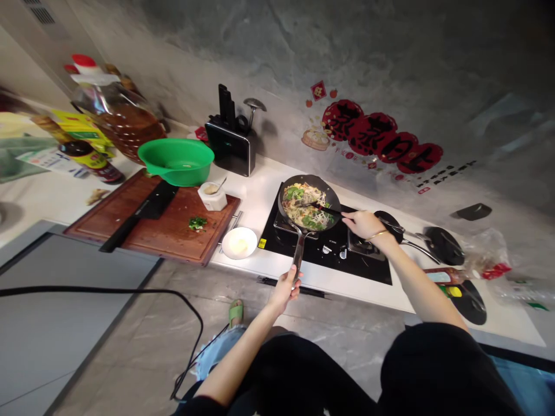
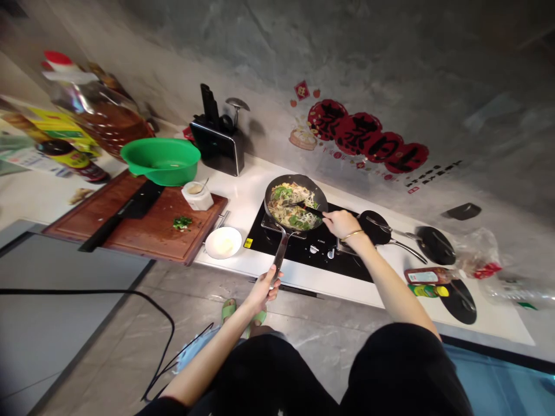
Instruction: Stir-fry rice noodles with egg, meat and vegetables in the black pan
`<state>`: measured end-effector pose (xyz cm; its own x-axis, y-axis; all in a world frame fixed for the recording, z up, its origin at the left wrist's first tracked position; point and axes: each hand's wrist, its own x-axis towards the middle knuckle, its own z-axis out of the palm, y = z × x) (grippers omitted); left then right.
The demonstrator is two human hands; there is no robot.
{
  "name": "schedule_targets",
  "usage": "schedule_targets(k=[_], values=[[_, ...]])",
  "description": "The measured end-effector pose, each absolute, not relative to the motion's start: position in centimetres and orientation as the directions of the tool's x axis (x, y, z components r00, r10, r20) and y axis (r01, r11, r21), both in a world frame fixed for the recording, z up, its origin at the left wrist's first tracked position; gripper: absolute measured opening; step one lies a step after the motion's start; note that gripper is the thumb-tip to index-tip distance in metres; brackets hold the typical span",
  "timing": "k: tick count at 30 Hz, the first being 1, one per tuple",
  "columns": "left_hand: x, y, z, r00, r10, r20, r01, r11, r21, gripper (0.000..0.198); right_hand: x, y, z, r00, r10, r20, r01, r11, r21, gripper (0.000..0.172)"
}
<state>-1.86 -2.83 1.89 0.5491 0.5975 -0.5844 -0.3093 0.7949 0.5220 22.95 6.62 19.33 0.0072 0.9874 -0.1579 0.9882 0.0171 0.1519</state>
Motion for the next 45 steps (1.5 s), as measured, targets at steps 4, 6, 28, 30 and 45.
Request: schedule_targets(k=[4, 6, 28, 30, 45], values=[[-1.8, -2.8, 1.9, 0.555, 0.594, -0.582, -0.316, 0.798, 0.514, 0.056, 26.2, 4.6, 24.2, 0.017, 0.954, -0.299, 0.984, 0.038, 0.177, 0.032], [-1.8, -2.8, 1.9, 0.554, 0.594, -0.583, -0.316, 0.798, 0.512, 0.056, 26.5, 4.2, 24.8, -0.003, 0.922, -0.387, 0.983, 0.073, 0.167, 0.030], [-1.9, -2.9, 1.9, 0.553, 0.594, -0.584, -0.294, 0.795, 0.530, 0.056, 30.0, 4.7, 23.7, 0.029, 0.955, -0.296, 0.991, 0.011, 0.133, 0.034], [-1.9, -2.9, 1.9, 0.555, 0.596, -0.580, -0.295, 0.793, 0.533, 0.057, 29.7, 4.2, 24.6, -0.003, 0.942, -0.336, 0.989, 0.054, 0.141, 0.033], [-1.9, -2.8, 2.2, 0.536, 0.592, -0.602, -0.269, 0.796, 0.543, 0.059, 21.6, 10.5, 15.8, -0.023, 0.992, -0.126, 0.986, 0.043, 0.160, 0.040]])
